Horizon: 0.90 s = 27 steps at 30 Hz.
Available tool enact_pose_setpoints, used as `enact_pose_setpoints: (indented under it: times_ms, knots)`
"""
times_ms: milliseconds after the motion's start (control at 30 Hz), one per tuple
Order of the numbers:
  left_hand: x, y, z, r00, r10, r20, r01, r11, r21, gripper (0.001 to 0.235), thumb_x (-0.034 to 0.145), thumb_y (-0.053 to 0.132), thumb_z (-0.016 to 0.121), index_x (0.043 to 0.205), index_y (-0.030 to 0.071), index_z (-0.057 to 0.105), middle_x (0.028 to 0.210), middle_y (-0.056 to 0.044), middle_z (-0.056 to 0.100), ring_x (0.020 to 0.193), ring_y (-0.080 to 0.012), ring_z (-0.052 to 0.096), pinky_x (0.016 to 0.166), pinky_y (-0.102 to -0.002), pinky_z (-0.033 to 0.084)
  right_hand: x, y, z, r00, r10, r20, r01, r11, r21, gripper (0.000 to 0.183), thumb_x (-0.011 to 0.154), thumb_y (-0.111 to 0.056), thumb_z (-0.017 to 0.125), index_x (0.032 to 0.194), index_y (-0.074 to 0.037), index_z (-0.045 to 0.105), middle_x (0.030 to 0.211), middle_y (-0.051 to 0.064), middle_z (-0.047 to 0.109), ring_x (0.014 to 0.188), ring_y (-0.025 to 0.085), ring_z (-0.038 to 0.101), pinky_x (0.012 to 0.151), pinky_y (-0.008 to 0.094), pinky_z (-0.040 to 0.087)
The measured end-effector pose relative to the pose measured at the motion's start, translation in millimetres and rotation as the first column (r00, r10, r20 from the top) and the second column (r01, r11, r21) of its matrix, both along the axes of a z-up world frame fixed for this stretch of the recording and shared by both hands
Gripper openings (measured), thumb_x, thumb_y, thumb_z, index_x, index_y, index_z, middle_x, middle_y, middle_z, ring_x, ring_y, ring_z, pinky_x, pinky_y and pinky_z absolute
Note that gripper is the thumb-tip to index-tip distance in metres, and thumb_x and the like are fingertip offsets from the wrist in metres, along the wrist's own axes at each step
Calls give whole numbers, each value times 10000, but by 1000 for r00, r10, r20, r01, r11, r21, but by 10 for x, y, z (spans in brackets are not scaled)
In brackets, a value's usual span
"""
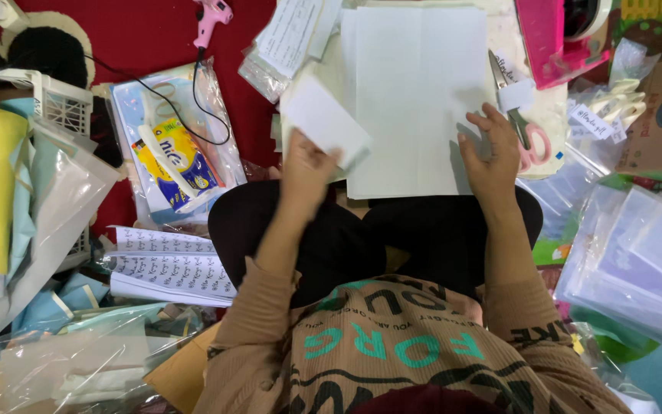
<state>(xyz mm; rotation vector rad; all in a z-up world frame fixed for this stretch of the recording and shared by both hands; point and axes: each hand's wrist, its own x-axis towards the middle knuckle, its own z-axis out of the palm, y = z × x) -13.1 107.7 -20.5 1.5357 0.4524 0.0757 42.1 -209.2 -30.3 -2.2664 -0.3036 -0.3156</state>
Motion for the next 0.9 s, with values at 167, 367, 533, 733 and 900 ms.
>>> enact_pose_setpoints:
  times_ms: [167, 367, 533, 733, 900]
  knots:
    - [-210, -343, 350, 905, -414, -96, 425, 884, 193, 990, 940, 30, 681, 1633, 189, -8, 1380, -357, 488, 1014, -374, 701, 832, -438, 601, -72, -148, -131, 1000, 0, -16, -2, 991, -131, 407, 906, -174, 846, 1280, -123, 693, 1278, 132, 630, 1186, 325, 601, 998, 425, 453]
    - [-236, -432, 231, 889, -458, -25, 399, 747, 532, 885, 940, -50, 666, 1624, 130, 133, 1355, -289, 444, 920, -371, 691, 778, -473, 611, -237, -2, 154, 983, -60, -175, 40, 993, -114, 512, 872, -99, 874, 1321, -24, 639, 1345, 211, 567, 1222, 440, 539, 980, 485, 510]
    - [-195, -363, -67, 887, -461, -12, 375, 705, 602, 764, 954, 29, 671, 1594, 156, 273, 1408, -186, 456, 1075, -327, 648, 920, -464, 560, -217, -41, 54, 984, -72, -165, 54, 992, -112, 612, 839, -130, 920, 1350, 3, 612, 1265, 199, 592, 1036, 374, 587, 876, 462, 534]
    - [-210, -409, -475, 776, -630, 46, 264, 389, 882, 658, 903, 326, 773, 1464, 95, 517, 1478, -194, 471, 1388, -429, 430, 1129, -589, 352, -202, -109, -43, 976, -89, -200, 61, 988, -143, 756, 826, -164, 944, 1437, 22, 540, 1257, 214, 583, 1012, 355, 585, 841, 449, 546]
    - [-249, -414, -770, 737, -669, 90, 207, 351, 913, 552, 935, 377, 723, 1380, 73, 605, 1487, -183, 506, 1401, -402, 437, 1100, -561, 420, -237, -92, 15, 968, -98, -230, 57, 983, -176, 764, 835, -182, 928, 1456, 7, 525, 1257, 207, 573, 1073, 367, 583, 884, 458, 548]
